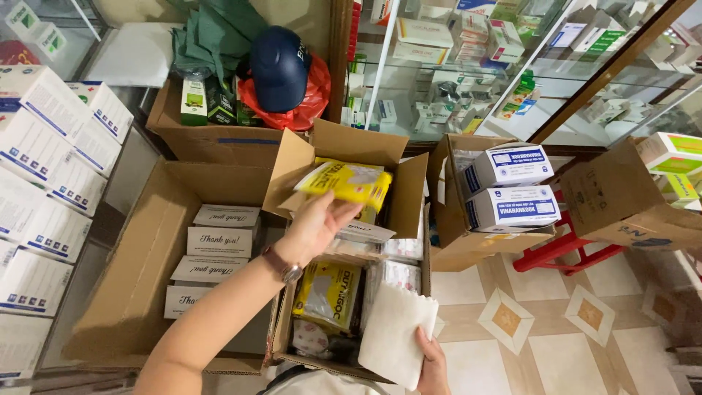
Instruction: The person sorts various medical supplies including face masks, small boxes, and packaged items into different cardboard shipping boxes. They move items between boxes, pick up and check individual packages, and arrange them inside the containers.
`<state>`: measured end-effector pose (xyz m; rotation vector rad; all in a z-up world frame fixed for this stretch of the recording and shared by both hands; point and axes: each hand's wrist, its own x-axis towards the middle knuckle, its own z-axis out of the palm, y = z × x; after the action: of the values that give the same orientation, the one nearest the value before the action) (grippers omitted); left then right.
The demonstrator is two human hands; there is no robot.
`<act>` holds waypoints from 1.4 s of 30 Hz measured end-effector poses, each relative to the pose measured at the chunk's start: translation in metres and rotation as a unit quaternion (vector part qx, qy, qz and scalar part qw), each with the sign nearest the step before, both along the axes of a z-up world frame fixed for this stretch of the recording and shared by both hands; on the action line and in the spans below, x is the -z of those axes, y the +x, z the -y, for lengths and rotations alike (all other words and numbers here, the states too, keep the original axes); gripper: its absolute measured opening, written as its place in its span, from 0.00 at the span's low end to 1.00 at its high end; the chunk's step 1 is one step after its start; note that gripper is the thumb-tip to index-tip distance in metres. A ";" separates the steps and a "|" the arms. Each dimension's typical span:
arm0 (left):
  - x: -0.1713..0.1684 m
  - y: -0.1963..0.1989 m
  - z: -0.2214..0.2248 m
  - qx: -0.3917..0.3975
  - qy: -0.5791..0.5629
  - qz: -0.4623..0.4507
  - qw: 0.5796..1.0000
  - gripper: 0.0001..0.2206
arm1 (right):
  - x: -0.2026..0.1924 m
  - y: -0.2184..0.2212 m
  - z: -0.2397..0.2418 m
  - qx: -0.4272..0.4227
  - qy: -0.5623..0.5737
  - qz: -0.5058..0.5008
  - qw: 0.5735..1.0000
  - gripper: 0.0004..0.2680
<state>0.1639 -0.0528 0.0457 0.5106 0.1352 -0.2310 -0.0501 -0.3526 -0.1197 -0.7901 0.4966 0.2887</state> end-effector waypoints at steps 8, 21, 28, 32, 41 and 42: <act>-0.004 0.019 0.005 0.177 0.073 -0.028 0.981 0.19 | -0.013 -0.006 -0.002 0.018 0.004 -0.012 1.000 0.22; -0.030 0.055 -0.042 0.122 0.421 0.192 0.878 0.21 | -0.037 -0.007 -0.011 0.043 -0.009 -0.063 0.997 0.22; -0.017 0.073 0.002 0.274 0.803 0.391 0.357 0.33 | -0.050 -0.006 -0.020 0.044 -0.013 -0.064 0.997 0.21; 0.009 0.076 0.024 0.348 0.830 0.361 0.244 0.43 | -0.042 -0.012 -0.017 0.045 -0.026 -0.065 0.997 0.21; 0.033 0.068 0.036 0.289 0.887 0.311 0.183 0.47 | -0.021 -0.017 -0.010 0.040 -0.036 -0.061 0.997 0.22; 0.026 0.067 0.035 0.291 0.886 0.311 0.184 0.47 | -0.028 -0.016 -0.014 0.041 -0.036 -0.063 0.997 0.22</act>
<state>0.2304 -0.0878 0.0195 3.1042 -0.8437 -0.5296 -0.0664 -0.3390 -0.0916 -0.8236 0.6589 0.2468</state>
